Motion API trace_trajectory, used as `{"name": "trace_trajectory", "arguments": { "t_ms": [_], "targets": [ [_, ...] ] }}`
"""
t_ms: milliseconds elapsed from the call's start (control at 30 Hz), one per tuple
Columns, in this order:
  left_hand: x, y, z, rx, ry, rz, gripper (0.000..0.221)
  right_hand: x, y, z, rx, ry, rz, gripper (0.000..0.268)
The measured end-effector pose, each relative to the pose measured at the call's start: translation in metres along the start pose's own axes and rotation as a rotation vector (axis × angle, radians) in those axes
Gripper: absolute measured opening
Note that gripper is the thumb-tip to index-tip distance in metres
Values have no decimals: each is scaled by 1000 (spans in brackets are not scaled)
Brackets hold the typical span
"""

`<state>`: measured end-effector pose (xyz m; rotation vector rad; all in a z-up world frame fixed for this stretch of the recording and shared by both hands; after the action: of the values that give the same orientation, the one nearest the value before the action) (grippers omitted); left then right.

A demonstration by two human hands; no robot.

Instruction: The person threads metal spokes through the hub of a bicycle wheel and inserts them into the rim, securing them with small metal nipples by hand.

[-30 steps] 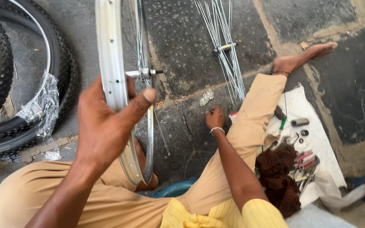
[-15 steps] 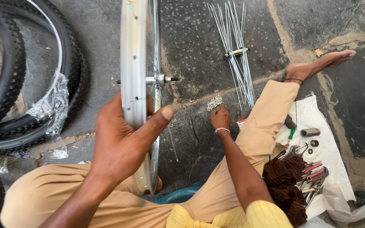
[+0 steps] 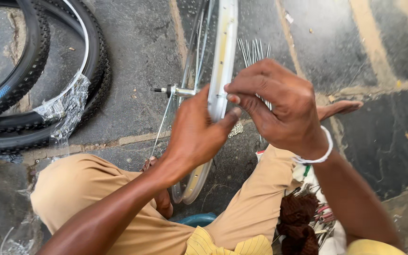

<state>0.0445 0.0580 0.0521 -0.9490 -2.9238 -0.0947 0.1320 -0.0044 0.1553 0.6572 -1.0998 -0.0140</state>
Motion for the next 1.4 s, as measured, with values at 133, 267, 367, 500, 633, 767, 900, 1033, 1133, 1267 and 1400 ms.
{"name": "trace_trajectory", "arguments": {
  "t_ms": [133,267,367,500,633,767,900,1033,1133,1267,1400],
  "targets": [
    [2,-3,2,-45,-6,9,40,-6,15,16,81,-16,100,18],
    [5,-5,3,-54,10,15,42,-9,13,22,82,-65,101,25],
    [7,-5,3,-89,35,-8,46,-14,10,20,81,-116,131,24],
    [6,-4,9,-81,44,-3,44,-35,12,-11,19,-586,438,23],
    [7,-3,7,-159,44,-40,40,-31,18,8,274,-919,527,38],
    [9,-5,7,-166,35,-49,43,-36,27,12,275,-940,670,40],
    [9,-5,3,-183,6,-22,39,-32,42,35,298,-818,603,37],
    [7,-5,7,-88,49,5,40,-39,49,49,325,-807,647,27],
    [4,-3,5,-109,35,39,37,-41,37,13,58,-967,922,39],
    [6,-4,6,-136,5,12,44,-29,40,36,338,-688,534,26],
    [1,-1,11,-91,101,55,36,-35,23,-11,-52,-1001,965,38]
  ]
}}
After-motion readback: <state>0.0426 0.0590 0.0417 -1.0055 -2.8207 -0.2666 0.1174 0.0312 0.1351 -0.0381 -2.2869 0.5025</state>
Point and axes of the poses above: each hand's wrist, its own y-axis towards the middle knuckle, its own x-axis out of the back of the hand, z = x × y, the point moved 8 cm from there along y, towards the middle knuckle, and after that the axes turned 3 degrees about -y, right-handed, at the moved point
